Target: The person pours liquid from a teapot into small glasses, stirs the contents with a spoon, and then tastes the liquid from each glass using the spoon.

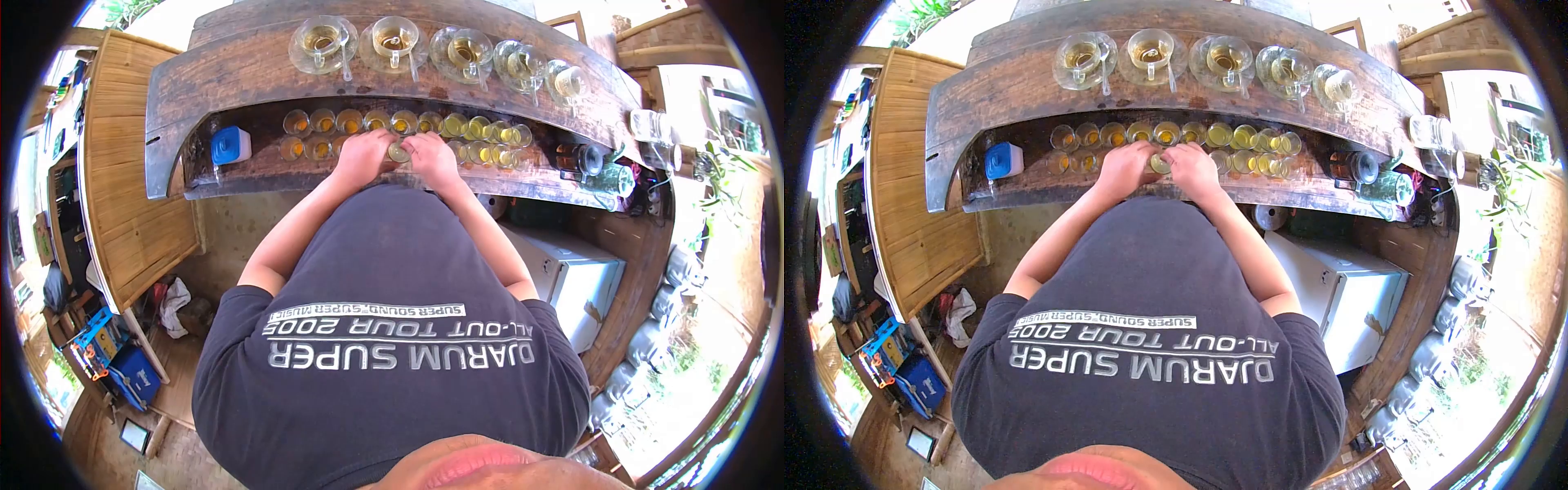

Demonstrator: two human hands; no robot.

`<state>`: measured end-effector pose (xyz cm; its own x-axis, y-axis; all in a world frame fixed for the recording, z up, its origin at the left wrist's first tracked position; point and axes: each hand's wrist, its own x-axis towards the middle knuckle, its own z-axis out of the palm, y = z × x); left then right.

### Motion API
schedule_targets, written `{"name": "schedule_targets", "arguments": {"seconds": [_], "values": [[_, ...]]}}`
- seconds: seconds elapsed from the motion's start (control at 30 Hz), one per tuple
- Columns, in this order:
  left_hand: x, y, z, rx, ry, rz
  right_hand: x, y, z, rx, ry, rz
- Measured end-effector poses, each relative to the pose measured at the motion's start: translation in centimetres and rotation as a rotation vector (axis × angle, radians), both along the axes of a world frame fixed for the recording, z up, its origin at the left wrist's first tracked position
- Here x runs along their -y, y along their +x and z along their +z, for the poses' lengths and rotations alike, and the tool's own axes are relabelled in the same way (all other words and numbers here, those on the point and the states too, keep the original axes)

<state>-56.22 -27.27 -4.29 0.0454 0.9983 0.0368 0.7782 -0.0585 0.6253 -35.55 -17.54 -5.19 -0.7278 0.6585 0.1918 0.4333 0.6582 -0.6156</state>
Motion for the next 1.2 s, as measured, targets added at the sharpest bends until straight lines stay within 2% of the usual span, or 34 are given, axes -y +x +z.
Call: {"name": "schedule_targets", "arguments": {"seconds": [0.13,0.23,0.33,0.4,0.53,0.63,0.7,0.8,0.93,1.03,1.1,1.2], "values": [[0.0,-0.1,-0.1,0.021,0.076,0.002,0.3,0.0,0.5,0.062,0.020,0.012],[0.0,-0.1,-0.2,-0.021,-0.003,-0.015,-0.1,-0.1,0.9,0.078,-0.033,-0.087],[0.0,-0.1,-0.5,-0.019,0.024,-0.013,0.2,-0.1,0.2,0.012,-0.021,-0.015],[0.0,-0.1,-0.6,-0.003,0.057,-0.008,0.6,0.1,0.1,0.089,-0.019,0.013],[-0.1,-0.1,-0.6,-0.012,0.007,-0.009,0.0,0.0,0.3,0.051,0.001,-0.078],[0.0,-0.1,-0.7,-0.013,0.010,-0.012,0.1,-0.2,-0.2,-0.004,-0.019,-0.024],[0.0,-0.2,-0.6,0.007,0.069,-0.003,0.4,-0.2,0.1,0.086,-0.003,0.020],[0.0,-0.1,0.0,-0.011,-0.026,-0.009,0.0,-0.2,0.6,0.052,-0.031,-0.068],[0.1,-0.1,-0.6,-0.010,-0.007,-0.005,-0.2,-0.4,-0.7,-0.023,-0.098,-0.011],[0.0,-0.2,-0.2,-0.008,0.050,-0.012,0.1,-0.3,0.3,0.099,-0.039,0.004],[0.0,-0.2,0.4,-0.026,-0.040,-0.027,-0.1,-0.2,1.3,0.066,-0.077,-0.067],[0.0,-0.2,-0.3,-0.020,0.013,-0.028,-0.4,-0.5,0.2,0.016,-0.097,-0.013]]}}
